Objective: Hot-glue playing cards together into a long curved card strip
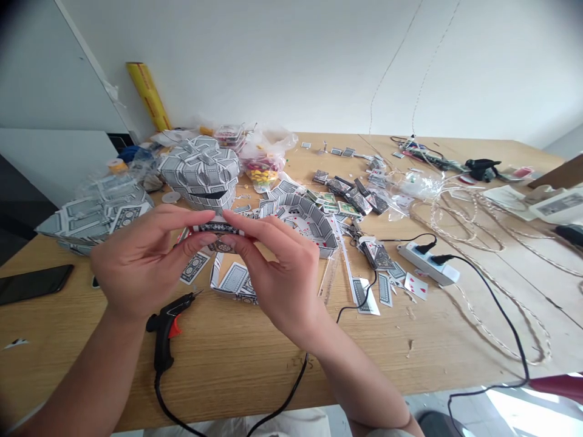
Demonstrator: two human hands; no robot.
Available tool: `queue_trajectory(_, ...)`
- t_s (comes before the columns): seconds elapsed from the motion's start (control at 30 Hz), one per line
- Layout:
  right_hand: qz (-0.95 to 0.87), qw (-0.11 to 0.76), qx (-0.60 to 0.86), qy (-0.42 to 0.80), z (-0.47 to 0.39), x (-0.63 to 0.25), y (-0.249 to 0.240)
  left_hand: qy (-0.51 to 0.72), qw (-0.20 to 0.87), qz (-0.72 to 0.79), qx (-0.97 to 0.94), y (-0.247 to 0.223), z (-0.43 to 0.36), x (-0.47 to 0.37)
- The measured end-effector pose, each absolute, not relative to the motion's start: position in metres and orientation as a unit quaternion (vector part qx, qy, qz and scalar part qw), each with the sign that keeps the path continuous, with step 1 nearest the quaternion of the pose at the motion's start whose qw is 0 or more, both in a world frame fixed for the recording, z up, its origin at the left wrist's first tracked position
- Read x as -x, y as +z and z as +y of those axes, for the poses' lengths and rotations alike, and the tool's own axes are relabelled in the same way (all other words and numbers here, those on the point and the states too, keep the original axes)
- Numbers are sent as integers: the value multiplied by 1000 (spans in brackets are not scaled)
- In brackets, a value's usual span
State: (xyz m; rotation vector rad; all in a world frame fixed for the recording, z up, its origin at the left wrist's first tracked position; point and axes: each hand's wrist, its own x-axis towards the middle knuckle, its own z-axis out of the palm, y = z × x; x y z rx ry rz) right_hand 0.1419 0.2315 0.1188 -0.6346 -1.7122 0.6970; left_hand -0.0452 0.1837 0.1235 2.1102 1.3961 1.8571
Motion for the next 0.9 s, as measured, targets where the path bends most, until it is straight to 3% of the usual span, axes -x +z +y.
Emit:
queue_trajectory(0.23, -734, 565, 274, 259, 231, -143, 122, 570, -38, 457, -682, 122, 183, 47)
queue_trajectory(0.67, -729, 570, 264, 272, 230, -142, 119, 572, -16, 458, -680, 121, 183, 51)
queue_trajectory(0.77, -703, 571, 276, 322, 230, -141, 121, 556, 15, 470, -685, 125, 180, 51)
queue_trajectory(0.9, -663, 566, 274, 407, 228, -140, 123, 532, 136, 498, -671, 128, 170, 50)
